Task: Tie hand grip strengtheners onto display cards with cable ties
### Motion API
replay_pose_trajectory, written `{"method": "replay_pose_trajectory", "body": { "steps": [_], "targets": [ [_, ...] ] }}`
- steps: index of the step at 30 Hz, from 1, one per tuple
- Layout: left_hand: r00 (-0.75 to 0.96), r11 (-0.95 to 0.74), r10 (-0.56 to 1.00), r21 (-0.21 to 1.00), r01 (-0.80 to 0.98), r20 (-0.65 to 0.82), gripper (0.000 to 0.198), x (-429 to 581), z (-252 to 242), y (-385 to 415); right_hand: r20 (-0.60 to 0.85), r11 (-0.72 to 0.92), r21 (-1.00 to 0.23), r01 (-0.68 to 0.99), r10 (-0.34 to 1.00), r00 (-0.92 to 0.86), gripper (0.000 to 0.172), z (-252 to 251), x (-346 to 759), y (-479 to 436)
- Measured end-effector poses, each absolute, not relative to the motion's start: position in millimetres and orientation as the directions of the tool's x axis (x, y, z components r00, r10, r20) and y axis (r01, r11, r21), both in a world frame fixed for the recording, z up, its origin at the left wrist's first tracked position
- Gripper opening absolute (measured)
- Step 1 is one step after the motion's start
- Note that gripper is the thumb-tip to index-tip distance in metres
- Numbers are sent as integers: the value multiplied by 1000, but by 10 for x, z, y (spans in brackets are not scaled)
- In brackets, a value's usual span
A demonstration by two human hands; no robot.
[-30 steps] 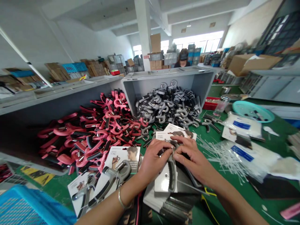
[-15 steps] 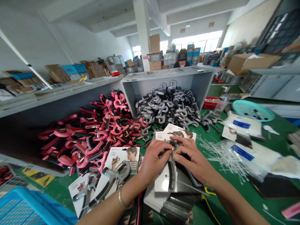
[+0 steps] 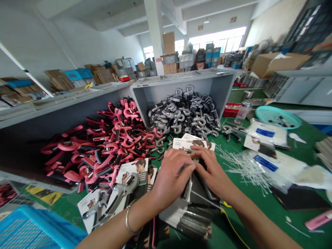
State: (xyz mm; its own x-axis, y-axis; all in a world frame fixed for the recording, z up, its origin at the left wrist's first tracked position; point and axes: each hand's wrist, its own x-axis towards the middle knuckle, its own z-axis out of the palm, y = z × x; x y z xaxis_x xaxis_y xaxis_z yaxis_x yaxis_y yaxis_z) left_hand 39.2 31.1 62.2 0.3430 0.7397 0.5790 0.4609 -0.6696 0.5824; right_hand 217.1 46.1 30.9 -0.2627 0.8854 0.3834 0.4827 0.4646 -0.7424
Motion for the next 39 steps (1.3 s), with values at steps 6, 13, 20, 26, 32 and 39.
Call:
{"method": "replay_pose_trajectory", "body": {
  "steps": [6,13,20,26,32,39],
  "targets": [
    [709,-825,560,207,526,430,15,446,412,2,382,459,-742,488,888,-255,20,292,2088,495],
    [556,-725,688,405,557,467,15,300,500,-120,387,448,-808,383,893,-228,12,375,2242,456],
    [345,-436,898,462,772,271,21,39,521,-270,312,646,-493,583,756,-575,12,647,2335,-249],
    [380,-464,886,535,706,267,17,-87,510,-251,327,682,-358,638,732,-598,10,558,2034,-323],
    [439,-488,869,535,690,227,19,-266,472,-138,426,681,-564,466,724,-542,17,655,2015,-175],
    [492,-539,842,297,788,222,15,-194,550,-76,423,572,-643,509,820,-386,10,653,1925,-69]
  ]
}}
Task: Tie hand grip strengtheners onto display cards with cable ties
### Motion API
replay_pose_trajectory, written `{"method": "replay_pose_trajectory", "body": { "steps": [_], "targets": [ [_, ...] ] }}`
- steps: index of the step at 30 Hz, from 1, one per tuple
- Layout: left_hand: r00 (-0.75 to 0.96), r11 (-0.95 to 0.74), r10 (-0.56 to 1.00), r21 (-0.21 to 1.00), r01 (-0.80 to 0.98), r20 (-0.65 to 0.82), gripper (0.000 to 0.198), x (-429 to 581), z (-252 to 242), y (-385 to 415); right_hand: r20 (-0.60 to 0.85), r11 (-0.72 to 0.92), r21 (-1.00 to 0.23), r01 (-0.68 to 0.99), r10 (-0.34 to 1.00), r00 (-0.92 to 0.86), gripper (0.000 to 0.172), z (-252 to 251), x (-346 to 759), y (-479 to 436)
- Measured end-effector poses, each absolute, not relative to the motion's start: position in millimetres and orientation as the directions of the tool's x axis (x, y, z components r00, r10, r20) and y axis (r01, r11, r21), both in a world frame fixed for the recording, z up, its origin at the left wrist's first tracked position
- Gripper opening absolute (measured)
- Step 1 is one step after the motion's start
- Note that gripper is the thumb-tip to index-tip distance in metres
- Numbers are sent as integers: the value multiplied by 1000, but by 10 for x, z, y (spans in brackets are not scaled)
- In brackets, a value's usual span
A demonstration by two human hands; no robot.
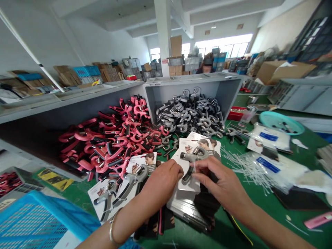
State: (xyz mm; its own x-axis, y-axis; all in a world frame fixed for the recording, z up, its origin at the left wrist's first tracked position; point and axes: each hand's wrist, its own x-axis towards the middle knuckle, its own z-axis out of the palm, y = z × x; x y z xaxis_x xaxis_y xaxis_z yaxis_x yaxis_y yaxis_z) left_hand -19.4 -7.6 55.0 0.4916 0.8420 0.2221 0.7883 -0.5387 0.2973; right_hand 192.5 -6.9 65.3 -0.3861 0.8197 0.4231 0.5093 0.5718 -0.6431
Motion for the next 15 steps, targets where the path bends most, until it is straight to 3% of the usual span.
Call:
{"method": "replay_pose_trajectory", "body": {
  "steps": [2,5,8,12,15],
  "targets": [
    [438,-536,837,329,778,328,15,-172,556,-115,405,523,-652,549,853,-330,3,623,1928,-46],
    [369,-562,819,484,671,439,12,-119,518,-144,413,580,-599,551,814,-408,7,578,1961,-14],
    [338,-559,829,647,519,445,5,-46,440,-115,394,621,-539,569,783,-480,11,561,2011,-6],
    [307,-540,840,738,404,447,12,9,351,-68,358,626,-465,626,780,-514,13,583,2073,-25],
    [201,-436,899,831,346,388,12,18,322,-68,339,639,-404,654,769,-542,15,603,2087,-35]
  ]
}}
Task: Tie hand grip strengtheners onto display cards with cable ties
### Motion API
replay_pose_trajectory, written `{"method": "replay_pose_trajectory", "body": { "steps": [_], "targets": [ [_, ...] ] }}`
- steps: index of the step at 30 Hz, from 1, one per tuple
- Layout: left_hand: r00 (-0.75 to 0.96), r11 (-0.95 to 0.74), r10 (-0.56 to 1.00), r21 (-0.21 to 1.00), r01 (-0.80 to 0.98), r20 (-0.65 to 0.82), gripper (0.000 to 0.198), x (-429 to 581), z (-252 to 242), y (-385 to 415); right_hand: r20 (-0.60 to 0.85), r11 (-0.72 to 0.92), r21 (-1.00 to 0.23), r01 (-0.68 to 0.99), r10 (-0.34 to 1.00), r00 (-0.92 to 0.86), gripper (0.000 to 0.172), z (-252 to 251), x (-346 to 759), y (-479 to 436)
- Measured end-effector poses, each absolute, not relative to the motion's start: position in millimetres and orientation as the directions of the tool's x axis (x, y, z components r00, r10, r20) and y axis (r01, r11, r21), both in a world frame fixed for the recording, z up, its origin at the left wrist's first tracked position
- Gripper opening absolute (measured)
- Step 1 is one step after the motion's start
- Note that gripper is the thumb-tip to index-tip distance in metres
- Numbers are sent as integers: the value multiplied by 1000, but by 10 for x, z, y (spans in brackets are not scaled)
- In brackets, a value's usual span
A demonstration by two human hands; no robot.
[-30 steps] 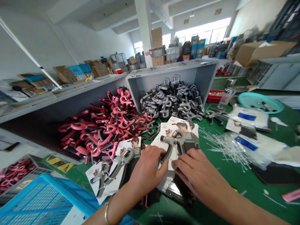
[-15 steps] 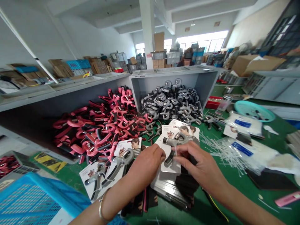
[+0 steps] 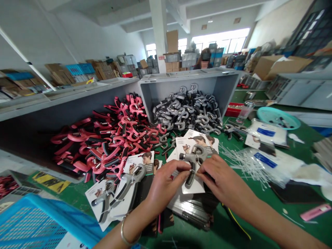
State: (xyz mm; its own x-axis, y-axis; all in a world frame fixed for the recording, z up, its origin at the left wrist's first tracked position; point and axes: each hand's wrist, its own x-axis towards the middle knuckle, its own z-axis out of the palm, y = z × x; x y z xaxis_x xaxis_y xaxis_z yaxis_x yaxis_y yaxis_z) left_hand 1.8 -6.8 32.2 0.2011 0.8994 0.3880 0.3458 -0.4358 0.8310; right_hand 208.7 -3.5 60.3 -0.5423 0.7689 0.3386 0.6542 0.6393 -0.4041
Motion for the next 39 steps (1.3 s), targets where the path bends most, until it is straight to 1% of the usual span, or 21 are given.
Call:
{"method": "replay_pose_trajectory", "body": {
  "steps": [3,6,12,19,25,31,36,39],
  "targets": [
    [136,-331,942,910,249,305,13,26,309,-73,336,654,-356,668,756,-561,17,615,2075,-34],
    [131,-293,954,934,203,271,13,41,297,-70,345,668,-321,672,743,-574,20,619,2060,-29],
    [141,-304,950,931,203,280,14,61,265,-73,344,654,-323,684,754,-559,18,606,2059,-26],
    [107,-319,947,921,224,302,19,67,262,-110,352,667,-336,665,744,-568,20,621,2061,-33],
    [101,-318,948,921,225,302,21,71,261,-120,354,654,-354,668,755,-552,18,626,2056,-33],
    [113,-336,942,908,250,317,20,79,308,-113,347,660,-356,661,750,-563,19,620,2053,-48],
    [80,-314,949,927,204,303,19,63,279,-114,340,655,-379,654,756,-559,18,627,2059,-48],
    [87,-312,950,923,224,300,19,66,289,-119,345,665,-366,652,747,-568,19,638,2050,-39]
  ]
}}
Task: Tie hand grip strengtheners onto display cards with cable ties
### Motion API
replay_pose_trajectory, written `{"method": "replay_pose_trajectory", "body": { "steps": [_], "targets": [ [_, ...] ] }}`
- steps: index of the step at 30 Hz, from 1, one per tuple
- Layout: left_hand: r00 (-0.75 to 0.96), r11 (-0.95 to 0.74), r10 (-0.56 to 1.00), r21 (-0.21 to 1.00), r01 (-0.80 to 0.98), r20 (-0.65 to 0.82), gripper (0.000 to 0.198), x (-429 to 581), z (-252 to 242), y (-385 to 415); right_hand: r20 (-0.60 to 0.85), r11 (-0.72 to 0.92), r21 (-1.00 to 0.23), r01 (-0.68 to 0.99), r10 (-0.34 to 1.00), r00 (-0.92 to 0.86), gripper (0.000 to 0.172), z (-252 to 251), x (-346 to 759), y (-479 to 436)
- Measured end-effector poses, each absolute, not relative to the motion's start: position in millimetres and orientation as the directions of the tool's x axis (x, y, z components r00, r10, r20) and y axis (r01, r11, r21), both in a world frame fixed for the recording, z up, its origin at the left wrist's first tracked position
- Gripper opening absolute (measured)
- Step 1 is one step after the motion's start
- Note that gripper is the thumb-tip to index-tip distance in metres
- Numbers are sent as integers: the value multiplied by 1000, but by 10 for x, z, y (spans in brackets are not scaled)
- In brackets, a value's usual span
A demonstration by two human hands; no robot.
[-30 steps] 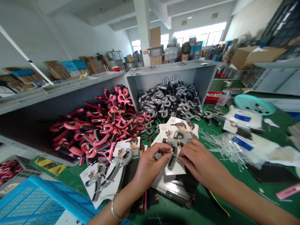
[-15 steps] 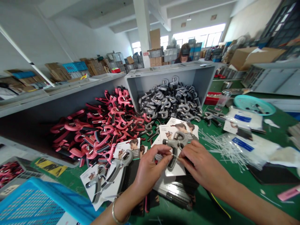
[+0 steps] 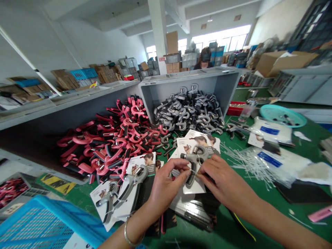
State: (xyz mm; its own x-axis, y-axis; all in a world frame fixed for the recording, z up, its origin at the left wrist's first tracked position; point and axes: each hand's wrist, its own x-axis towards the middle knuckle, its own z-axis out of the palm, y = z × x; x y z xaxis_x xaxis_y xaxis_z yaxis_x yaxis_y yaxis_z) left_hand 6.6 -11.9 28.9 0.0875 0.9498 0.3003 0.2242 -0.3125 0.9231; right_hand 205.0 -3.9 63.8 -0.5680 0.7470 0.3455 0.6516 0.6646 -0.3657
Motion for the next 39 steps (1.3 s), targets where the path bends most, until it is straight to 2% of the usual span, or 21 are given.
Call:
{"method": "replay_pose_trajectory", "body": {
  "steps": [6,8,12,15,26,39],
  "targets": [
    [173,-439,898,806,396,404,21,101,373,-123,345,669,-342,659,742,-574,19,674,2031,-63],
    [198,-468,884,786,404,424,22,98,385,-111,364,675,-348,650,737,-570,18,690,2032,-73],
    [128,-346,938,903,254,323,28,69,384,-78,379,678,-348,648,734,-564,18,714,2042,-68],
    [107,-275,960,946,174,259,28,55,380,-78,363,679,-331,656,733,-576,18,719,2045,-59],
    [126,-273,958,954,124,258,30,85,368,-97,344,694,-257,673,716,-607,20,774,2022,-57],
    [127,-275,957,954,119,260,29,97,363,-90,287,681,-267,682,732,-618,18,776,2036,-59]
  ]
}}
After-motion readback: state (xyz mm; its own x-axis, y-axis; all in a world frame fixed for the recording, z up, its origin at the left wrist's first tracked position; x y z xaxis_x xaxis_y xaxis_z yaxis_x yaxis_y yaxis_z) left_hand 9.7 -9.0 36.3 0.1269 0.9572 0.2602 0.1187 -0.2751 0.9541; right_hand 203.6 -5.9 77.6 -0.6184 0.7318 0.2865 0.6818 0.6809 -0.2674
